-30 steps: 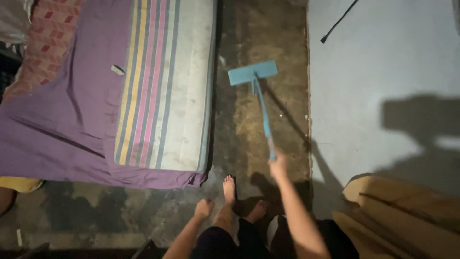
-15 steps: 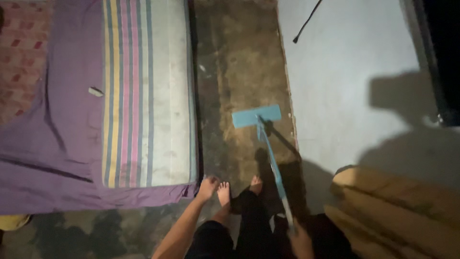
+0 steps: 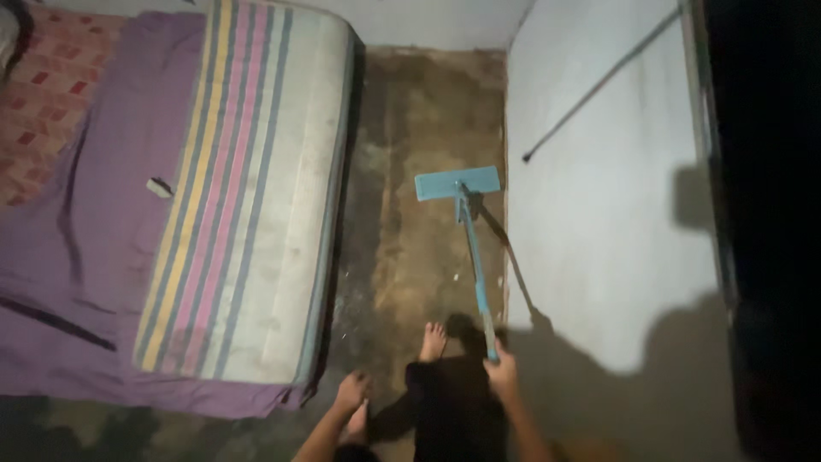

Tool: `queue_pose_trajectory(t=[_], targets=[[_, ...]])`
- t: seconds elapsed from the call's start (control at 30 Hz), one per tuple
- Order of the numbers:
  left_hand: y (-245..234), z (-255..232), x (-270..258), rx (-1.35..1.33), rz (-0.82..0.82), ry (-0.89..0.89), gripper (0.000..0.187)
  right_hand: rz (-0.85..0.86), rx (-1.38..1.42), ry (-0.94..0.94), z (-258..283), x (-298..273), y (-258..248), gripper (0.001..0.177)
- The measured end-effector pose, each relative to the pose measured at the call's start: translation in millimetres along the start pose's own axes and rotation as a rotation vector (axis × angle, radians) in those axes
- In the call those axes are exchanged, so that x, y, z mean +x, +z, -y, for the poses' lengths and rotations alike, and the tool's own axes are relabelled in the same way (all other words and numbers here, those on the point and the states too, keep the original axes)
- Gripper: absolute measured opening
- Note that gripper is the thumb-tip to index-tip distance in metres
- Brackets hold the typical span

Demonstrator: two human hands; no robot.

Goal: The person tidies a bedroom by smoothing a bedspread, moving a mattress, sweeping the floor with a broom and dustpan, and then mopping the floor.

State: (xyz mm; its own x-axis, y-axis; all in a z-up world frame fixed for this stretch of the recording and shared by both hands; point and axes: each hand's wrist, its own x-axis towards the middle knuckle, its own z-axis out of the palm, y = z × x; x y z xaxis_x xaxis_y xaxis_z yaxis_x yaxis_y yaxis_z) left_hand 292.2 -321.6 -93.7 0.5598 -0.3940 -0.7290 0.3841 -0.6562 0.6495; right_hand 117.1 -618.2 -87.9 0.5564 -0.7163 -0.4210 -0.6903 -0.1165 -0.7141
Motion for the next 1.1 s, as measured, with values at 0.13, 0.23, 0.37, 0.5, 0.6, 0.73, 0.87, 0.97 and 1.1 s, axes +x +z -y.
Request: queue_pose_trajectory(t=[0.13,0.23,0.37,0.5,0.6,0.73,0.87,0.97,1.1], targets=[[35.2,-39.2,16.0,-0.126,0.021,-0.138,0.025,0.173,-0.004,0.210,39.2,159.9,-25.7,0.066],[60.7,-75.6,26.0,-0.318,0.042,-0.307,0.022,0.228,0.102,0.010,67.1,250.7,-24.6,0.060],[75.5,-91.7,20.9,0.427,-0.052,0.608,0.022,0.243,0.076,0.122,68.6,248.5,8.3,0.057],[69.3,-90.2,43.8,-0.393,0.082,-0.142,0.033,0.054,-0.201,-0.089,40.6,140.9,14.4,0.073],[68.2,-65.1,56.9,-0.399,0.073,-0.214,0.032,0.235,0.261,-0.277,30.5,37.2,-9.0,0.080],[54.4,-78.5,97.2,-0.380,-0.007,-0.221,0.030,0.310,0.286,0.612,42.8,-5.0,-10.0,0.081],[37.2,-93.8,122.4,-0.514,-0.040,0.053,0.025,0.292,0.186,0.709,75.9,48.5,21.2,0.065],[11.1,-119.4,149.5,-0.119,-0.056,0.461,0.029,0.340,0.464,0.275,109.6,117.3,48.4,0.073],[-9.4,-148.4,168.2,-0.284,-0.063,0.022,0.028,0.349,0.626,0.441,172.8,235.8,92.8,0.074]])
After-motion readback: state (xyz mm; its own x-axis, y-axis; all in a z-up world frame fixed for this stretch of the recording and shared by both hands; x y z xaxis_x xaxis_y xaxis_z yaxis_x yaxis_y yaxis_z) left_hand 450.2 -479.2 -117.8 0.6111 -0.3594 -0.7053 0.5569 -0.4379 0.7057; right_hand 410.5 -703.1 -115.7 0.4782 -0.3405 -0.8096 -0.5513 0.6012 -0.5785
